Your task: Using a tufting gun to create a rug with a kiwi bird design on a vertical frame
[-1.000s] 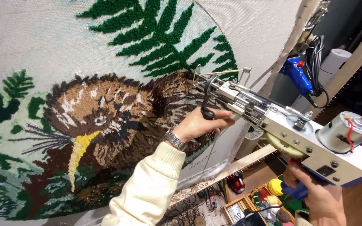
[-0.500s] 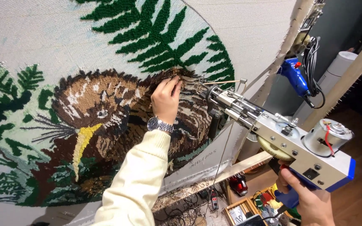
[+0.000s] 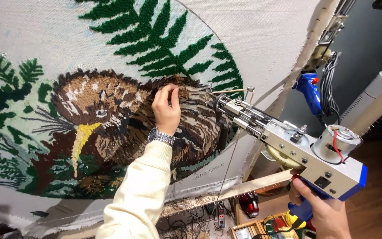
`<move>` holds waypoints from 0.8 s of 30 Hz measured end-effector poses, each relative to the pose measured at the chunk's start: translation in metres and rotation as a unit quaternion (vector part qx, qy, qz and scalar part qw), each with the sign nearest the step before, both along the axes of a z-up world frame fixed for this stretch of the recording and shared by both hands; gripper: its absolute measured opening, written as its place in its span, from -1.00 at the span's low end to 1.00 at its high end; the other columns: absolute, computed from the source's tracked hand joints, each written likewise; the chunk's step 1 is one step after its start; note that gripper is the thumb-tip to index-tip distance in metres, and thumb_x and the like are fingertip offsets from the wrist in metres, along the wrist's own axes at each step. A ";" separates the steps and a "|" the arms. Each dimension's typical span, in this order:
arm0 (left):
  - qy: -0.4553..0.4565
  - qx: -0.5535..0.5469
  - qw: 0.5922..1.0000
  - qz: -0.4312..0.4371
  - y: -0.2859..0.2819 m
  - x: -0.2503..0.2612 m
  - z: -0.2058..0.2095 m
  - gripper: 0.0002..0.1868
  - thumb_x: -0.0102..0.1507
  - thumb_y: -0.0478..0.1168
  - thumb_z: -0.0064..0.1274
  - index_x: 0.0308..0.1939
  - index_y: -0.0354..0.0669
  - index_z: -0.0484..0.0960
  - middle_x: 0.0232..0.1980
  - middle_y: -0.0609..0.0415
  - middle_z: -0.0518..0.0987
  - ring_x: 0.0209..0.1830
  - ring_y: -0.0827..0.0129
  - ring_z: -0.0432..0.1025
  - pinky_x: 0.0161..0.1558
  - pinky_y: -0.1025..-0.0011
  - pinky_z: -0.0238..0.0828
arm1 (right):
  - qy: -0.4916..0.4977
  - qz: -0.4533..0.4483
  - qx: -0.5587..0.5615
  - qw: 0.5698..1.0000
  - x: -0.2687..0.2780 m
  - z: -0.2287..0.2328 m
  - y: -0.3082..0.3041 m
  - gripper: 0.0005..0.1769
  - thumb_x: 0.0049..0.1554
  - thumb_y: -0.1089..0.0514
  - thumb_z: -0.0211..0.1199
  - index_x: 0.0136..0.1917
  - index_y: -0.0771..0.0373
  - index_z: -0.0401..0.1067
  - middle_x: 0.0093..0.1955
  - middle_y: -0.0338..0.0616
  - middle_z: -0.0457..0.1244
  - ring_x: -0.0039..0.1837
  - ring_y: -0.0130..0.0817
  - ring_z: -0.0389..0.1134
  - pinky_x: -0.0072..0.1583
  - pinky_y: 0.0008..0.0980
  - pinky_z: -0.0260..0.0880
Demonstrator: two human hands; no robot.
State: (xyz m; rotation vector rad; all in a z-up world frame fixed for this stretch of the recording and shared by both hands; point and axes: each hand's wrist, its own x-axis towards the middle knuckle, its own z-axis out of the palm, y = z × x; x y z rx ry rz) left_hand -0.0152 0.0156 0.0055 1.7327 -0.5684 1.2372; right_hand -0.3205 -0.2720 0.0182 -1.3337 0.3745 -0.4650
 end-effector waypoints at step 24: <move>-0.017 -0.020 0.999 0.026 -0.009 -0.016 -0.002 -0.87 0.41 -0.29 0.07 -0.06 -0.27 0.68 -0.12 -0.05 0.70 -0.12 0.25 0.60 -0.04 0.36 0.64 | 0.033 0.088 -0.014 0.996 0.010 -0.010 -0.040 -0.50 0.20 0.29 0.20 0.39 0.36 0.23 -0.29 0.11 0.03 -0.29 -0.12 0.03 -0.18 -0.07 0.17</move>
